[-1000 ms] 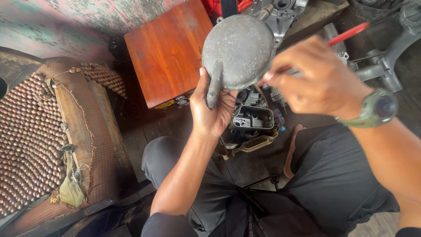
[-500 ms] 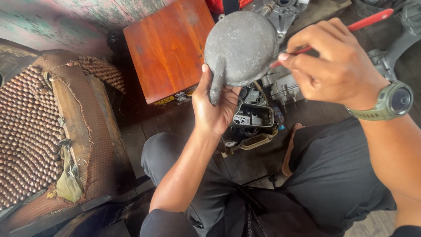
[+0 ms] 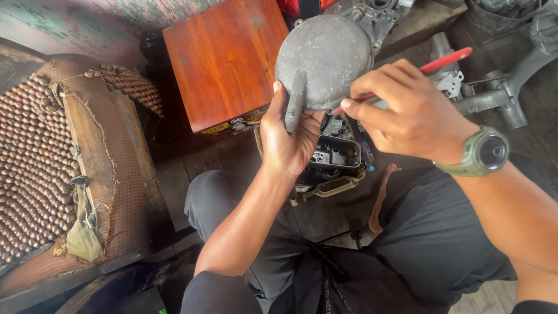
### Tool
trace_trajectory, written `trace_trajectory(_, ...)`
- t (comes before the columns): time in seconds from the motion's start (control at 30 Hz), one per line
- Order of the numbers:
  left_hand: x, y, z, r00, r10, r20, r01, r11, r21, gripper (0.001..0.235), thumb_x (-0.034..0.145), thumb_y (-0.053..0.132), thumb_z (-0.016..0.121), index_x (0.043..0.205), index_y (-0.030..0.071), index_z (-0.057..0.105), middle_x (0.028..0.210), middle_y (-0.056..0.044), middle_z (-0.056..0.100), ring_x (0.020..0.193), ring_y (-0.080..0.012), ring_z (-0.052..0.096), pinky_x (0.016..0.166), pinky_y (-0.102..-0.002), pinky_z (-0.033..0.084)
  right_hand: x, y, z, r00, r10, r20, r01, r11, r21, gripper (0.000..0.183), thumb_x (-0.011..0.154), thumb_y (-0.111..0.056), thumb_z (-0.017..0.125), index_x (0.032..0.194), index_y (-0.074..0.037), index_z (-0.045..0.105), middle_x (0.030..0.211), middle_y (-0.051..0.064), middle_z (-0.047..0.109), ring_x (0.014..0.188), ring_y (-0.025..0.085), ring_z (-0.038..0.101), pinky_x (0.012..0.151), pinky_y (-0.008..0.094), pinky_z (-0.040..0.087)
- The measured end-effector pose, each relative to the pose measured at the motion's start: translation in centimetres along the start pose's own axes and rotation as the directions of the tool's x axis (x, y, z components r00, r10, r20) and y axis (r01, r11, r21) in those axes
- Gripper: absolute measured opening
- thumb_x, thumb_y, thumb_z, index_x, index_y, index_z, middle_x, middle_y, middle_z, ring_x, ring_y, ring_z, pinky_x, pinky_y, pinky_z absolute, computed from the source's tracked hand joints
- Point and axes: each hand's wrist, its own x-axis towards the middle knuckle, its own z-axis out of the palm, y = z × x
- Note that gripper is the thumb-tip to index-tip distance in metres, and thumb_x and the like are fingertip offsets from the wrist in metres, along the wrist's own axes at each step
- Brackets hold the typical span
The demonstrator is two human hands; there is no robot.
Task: A person uses a hand tool to scrape residue from the surface of a motorcycle engine casing to clean it.
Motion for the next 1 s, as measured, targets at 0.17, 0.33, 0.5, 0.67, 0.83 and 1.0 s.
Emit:
trace_trajectory(0.17,-0.2,0.1,0.6,0.999,0.029,-0.027,-0.029,0.999,-0.028,0.058,0.104,0.028,0.051,0.15,-0.006,0.041,0.145,-0.025,0.053,0.132,-0.0358,0.054,0.114,-0.049,0.047,-0.7,1.8,-0.3,0.998,0.007,-0.063,-0.011,0.998,-0.065,0.018,0.1,0.008,0.081,0.087,0.002,0.069,0.099,0.014,0.066,0.083,0.026,0.059,0.078,0.039,0.047)
trace_trajectory(0.33,-0.5,-0.5,0.2,0.998,0.051,0.039,-0.054,0.996,0.069,0.052,0.11,0.032,0.048,0.136,-0.013,0.051,0.128,-0.027,0.063,0.114,-0.0386,0.064,0.092,-0.05,0.06,0.2,-0.7,0.8,0.999,0.028,-0.025,-0.029,0.999,-0.035,0.007,0.1,0.004,0.075,0.103,-0.002,0.072,0.102,0.013,0.064,0.084,0.028,0.062,0.076,0.04,0.05)
trace_trajectory(0.5,-1.1,0.2,1.9,0.993,0.093,-0.071,-0.086,0.991,0.104,0.062,0.103,0.033,0.049,0.149,-0.009,0.042,0.141,-0.025,0.055,0.13,-0.0345,0.055,0.11,-0.046,0.05,0.2,0.1,0.0,0.997,0.048,-0.06,-0.053,0.995,-0.086,0.014,0.101,0.01,0.077,0.095,0.001,0.068,0.099,0.017,0.062,0.079,0.029,0.057,0.068,0.04,0.045)
trace_trajectory(0.67,-1.0,-0.6,0.7,0.99,0.134,-0.038,-0.129,0.984,0.119,0.052,0.106,0.035,0.052,0.135,-0.008,0.051,0.124,-0.022,0.063,0.11,-0.0324,0.064,0.087,-0.042,0.061,1.1,-1.9,1.8,0.997,0.037,-0.072,-0.041,0.997,-0.058,0.007,0.102,0.002,0.073,0.096,0.003,0.069,0.096,0.015,0.062,0.077,0.028,0.059,0.068,0.039,0.052)
trace_trajectory(0.83,-1.4,-0.1,1.5,0.982,0.175,-0.073,-0.168,0.981,0.091,0.058,0.103,0.033,0.051,0.143,-0.009,0.045,0.135,-0.025,0.058,0.122,-0.0328,0.06,0.102,-0.044,0.056,0.9,-1.0,1.3,0.995,0.024,-0.095,-0.029,0.999,-0.043,0.011,0.098,0.012,0.073,0.091,0.006,0.068,0.092,0.017,0.06,0.075,0.028,0.058,0.066,0.04,0.055)
trace_trajectory(1.0,-1.9,-0.3,1.8,0.989,0.141,-0.048,-0.131,0.976,0.171,0.055,0.104,0.04,0.052,0.139,-0.003,0.053,0.123,-0.02,0.066,0.109,-0.0299,0.067,0.086,-0.036,0.061,1.9,-2.4,2.1,0.994,0.029,-0.106,-0.026,0.999,0.029,0.013,0.101,0.004,0.07,0.088,0.006,0.066,0.092,0.016,0.058,0.07,0.027,0.056,0.063,0.038,0.053)
